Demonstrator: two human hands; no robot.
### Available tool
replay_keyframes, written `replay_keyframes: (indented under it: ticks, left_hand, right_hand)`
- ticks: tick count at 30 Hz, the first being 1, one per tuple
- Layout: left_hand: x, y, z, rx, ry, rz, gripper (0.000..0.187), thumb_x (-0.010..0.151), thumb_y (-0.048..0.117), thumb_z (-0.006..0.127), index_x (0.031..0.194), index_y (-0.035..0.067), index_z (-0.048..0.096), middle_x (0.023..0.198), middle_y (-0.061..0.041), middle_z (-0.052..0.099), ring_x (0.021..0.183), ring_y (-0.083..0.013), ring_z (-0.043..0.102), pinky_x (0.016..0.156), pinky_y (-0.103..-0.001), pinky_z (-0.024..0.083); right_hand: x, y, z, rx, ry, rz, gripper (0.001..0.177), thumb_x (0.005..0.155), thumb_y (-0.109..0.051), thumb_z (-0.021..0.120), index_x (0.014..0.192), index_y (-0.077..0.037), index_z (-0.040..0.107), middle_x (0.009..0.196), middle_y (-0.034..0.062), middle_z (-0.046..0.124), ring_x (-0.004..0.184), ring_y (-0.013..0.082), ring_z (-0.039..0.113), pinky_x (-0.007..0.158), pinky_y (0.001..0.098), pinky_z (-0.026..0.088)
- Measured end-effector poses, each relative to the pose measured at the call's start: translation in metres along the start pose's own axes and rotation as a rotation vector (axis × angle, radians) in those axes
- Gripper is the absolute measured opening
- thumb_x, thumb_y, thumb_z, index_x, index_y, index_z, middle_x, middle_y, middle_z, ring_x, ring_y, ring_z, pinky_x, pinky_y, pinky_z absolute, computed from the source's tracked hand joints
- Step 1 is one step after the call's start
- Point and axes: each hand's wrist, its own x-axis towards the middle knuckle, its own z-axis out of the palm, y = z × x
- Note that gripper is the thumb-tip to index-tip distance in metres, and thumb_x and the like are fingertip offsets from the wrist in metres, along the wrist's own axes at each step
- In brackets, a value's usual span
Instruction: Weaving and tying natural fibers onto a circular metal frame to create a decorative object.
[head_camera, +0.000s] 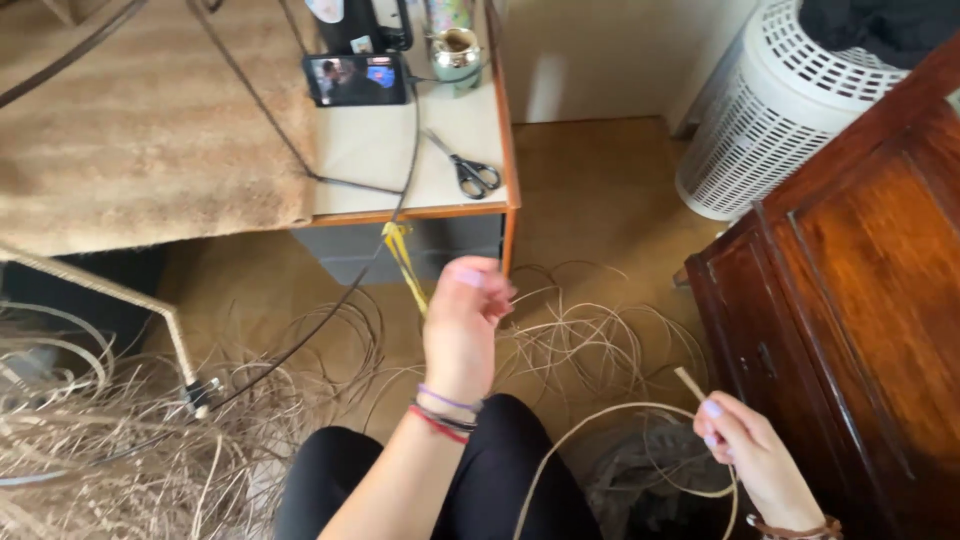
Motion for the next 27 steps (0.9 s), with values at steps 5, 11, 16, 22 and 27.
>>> replay_keyframes:
  ticks: [5, 11, 16, 22, 27]
  left_hand:
    - [-0.019, -0.072, -0.086, 0.293, 0.061, -0.173, 0.026, 0.098, 0.004, 0.055, 0.119, 0.005, 0.070, 0.098, -0.002, 0.066, 0.077, -0.0076, 0.053, 0.068, -0.020, 0.039]
    - [-0.046, -0.014, -0.047, 0.681, -0.396, -0.090, 0.056, 0.090, 0.006, 0.067, 0.143, 0.005, 0.050, 0.125, -0.007, 0.061, 0.114, -0.0151, 0.059, 0.094, -0.030, 0.051]
    - [-0.026, 0.024, -0.058, -0.454, -0.263, 0.095, 0.042, 0.107, 0.036, 0.055, 0.141, 0.011, 0.055, 0.136, -0.015, 0.064, 0.130, -0.0279, 0.058, 0.110, -0.046, 0.046]
    - [-0.023, 0.060, -0.095, -0.464, 0.273, 0.040, 0.021, 0.095, 0.007, 0.062, 0.115, 0.011, 0.057, 0.098, -0.016, 0.070, 0.072, -0.0144, 0.062, 0.085, -0.031, 0.055]
    - [-0.050, 0.025, -0.084, -0.213, 0.015, -0.167, 0.080, 0.081, -0.022, 0.045, 0.153, 0.013, 0.037, 0.141, -0.013, 0.051, 0.119, -0.0255, 0.059, 0.094, -0.040, 0.053]
  right_hand:
    - [-0.002, -0.035, 0.033, 0.348, 0.094, -0.266, 0.029, 0.106, -0.010, 0.041, 0.080, -0.003, 0.051, 0.071, 0.0062, 0.047, 0.061, 0.0111, 0.034, 0.052, 0.0263, 0.026]
    - [-0.001, -0.059, 0.076, 0.479, 0.210, -0.400, 0.027, 0.111, -0.016, 0.042, 0.088, -0.008, 0.053, 0.080, 0.0045, 0.052, 0.064, 0.0073, 0.036, 0.054, 0.0217, 0.028]
    - [0.013, -0.038, 0.097, 0.129, 0.168, -0.340, 0.027, 0.107, -0.009, 0.044, 0.082, -0.001, 0.051, 0.081, 0.0093, 0.055, 0.063, 0.0113, 0.036, 0.055, 0.0224, 0.029]
    - [0.007, -0.036, 0.101, 0.072, 0.287, -0.333, 0.029, 0.111, -0.012, 0.042, 0.087, 0.000, 0.054, 0.079, 0.0066, 0.050, 0.064, 0.0112, 0.037, 0.057, 0.0233, 0.031]
    - [0.006, -0.052, 0.128, 0.224, 0.288, -0.426, 0.026, 0.111, -0.010, 0.039, 0.088, -0.004, 0.049, 0.081, 0.0060, 0.050, 0.067, 0.0100, 0.035, 0.058, 0.0226, 0.031]
